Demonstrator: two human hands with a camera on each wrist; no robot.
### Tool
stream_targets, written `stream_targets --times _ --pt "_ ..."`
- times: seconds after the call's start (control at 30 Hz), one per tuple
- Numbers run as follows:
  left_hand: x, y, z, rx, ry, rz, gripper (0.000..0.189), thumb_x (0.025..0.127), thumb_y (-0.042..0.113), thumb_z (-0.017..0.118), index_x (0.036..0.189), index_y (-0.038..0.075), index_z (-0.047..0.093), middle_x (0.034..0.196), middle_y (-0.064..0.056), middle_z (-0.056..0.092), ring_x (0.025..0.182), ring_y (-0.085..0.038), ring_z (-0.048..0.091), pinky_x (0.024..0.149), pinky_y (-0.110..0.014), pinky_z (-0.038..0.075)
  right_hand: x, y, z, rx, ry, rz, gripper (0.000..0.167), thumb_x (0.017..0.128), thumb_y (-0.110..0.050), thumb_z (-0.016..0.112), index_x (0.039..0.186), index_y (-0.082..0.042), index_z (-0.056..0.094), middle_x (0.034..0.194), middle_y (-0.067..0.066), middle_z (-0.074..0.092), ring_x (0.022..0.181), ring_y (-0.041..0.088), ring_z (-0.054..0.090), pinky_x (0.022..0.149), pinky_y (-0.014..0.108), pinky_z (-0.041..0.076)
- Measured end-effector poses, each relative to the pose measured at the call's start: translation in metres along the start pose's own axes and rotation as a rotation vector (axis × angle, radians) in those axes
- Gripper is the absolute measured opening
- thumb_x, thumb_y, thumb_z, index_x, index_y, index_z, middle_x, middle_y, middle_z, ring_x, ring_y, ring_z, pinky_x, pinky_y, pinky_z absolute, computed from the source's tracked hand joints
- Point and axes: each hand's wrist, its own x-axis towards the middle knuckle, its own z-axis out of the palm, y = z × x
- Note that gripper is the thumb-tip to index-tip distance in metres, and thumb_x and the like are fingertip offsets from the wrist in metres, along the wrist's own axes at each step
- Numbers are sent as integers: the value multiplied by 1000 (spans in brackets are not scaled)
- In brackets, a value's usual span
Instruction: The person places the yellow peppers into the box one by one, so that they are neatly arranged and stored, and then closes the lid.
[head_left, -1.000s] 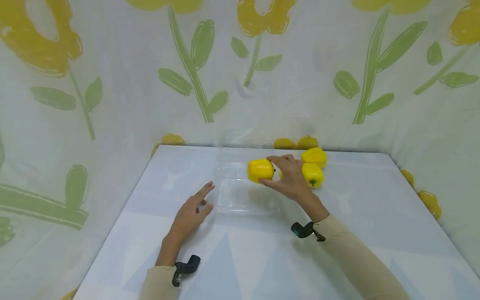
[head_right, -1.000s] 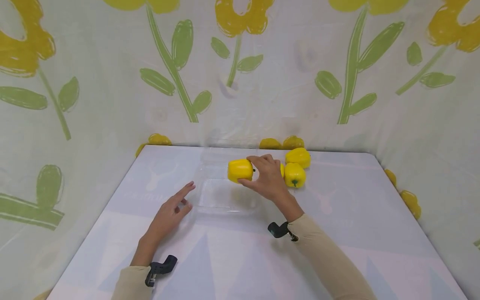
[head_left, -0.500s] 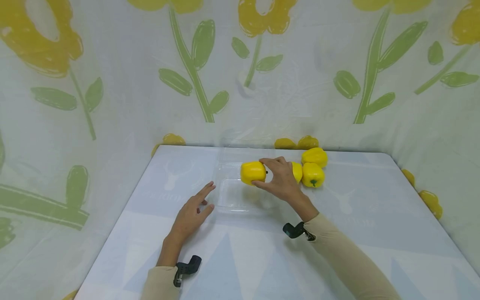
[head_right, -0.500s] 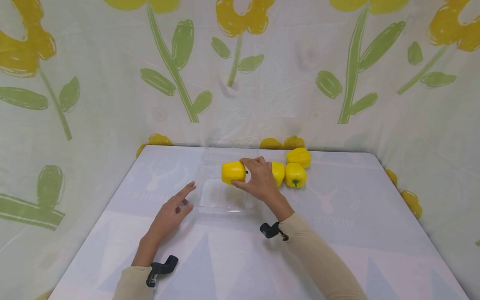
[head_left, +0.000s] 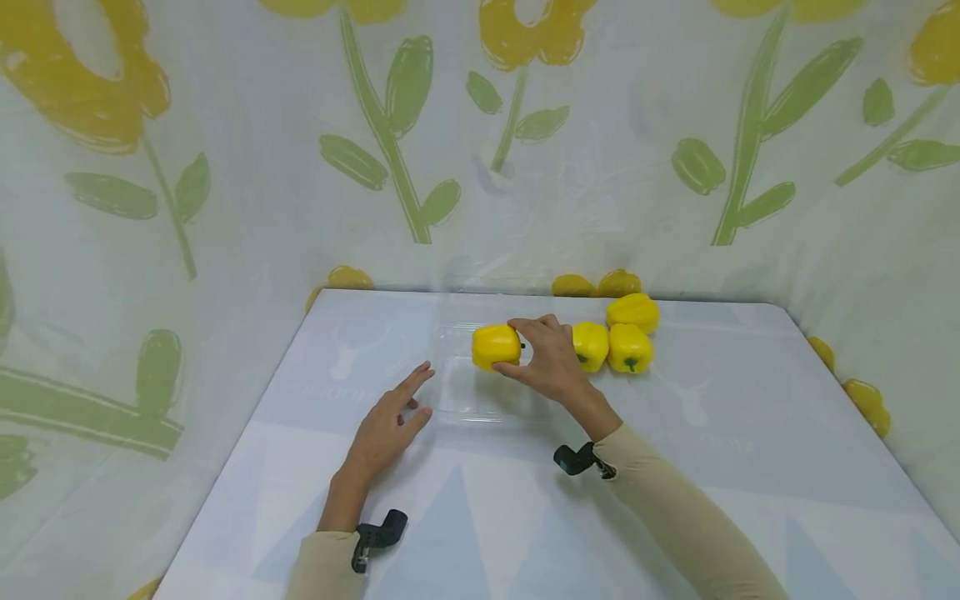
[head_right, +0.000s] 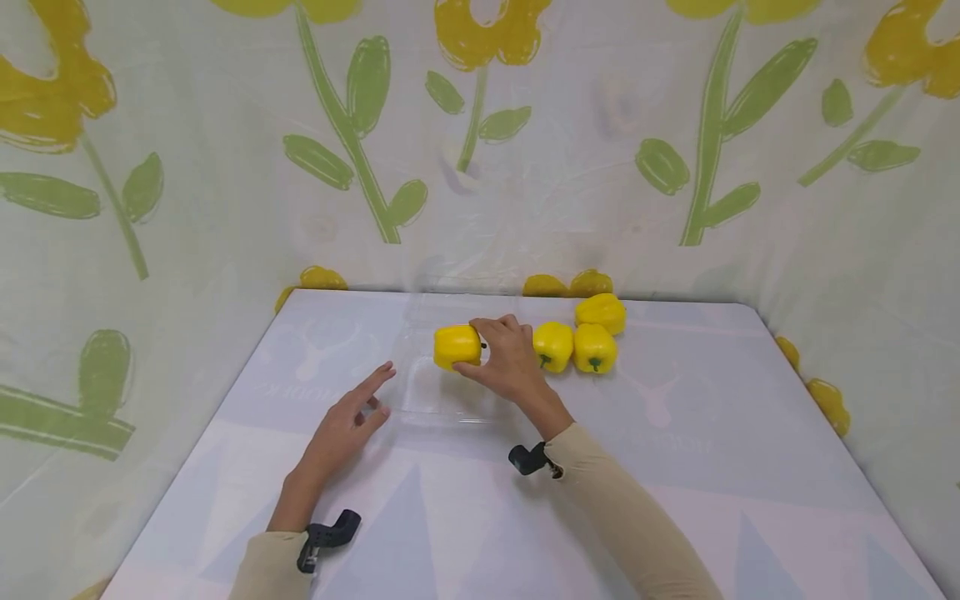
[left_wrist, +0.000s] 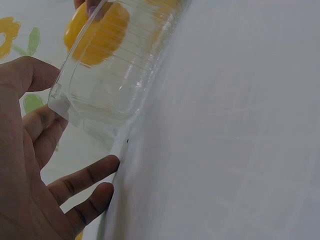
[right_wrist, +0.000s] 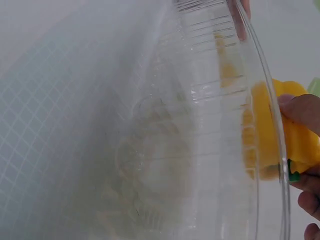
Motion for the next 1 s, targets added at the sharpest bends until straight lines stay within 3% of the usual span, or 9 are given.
stream_targets --times 0.37,1.0 --pt "2 4 3 -13 -24 3 58 100 34 57 155 30 39 159 24 27 105 -13 57 80 -37 47 3 -1 11 -32 -22 25 70 76 -49 85 131 -11 64 122 4 69 106 23 49 85 42 34" --pt "-1 3 0 3 -7 1 58 100 32 57 155 31 39 159 24 28 103 -12 55 79 -36 48 13 -18 39 -31 -20 1 71 76 -50 85 131 -9 64 127 5 68 103 21 50 85 40 34"
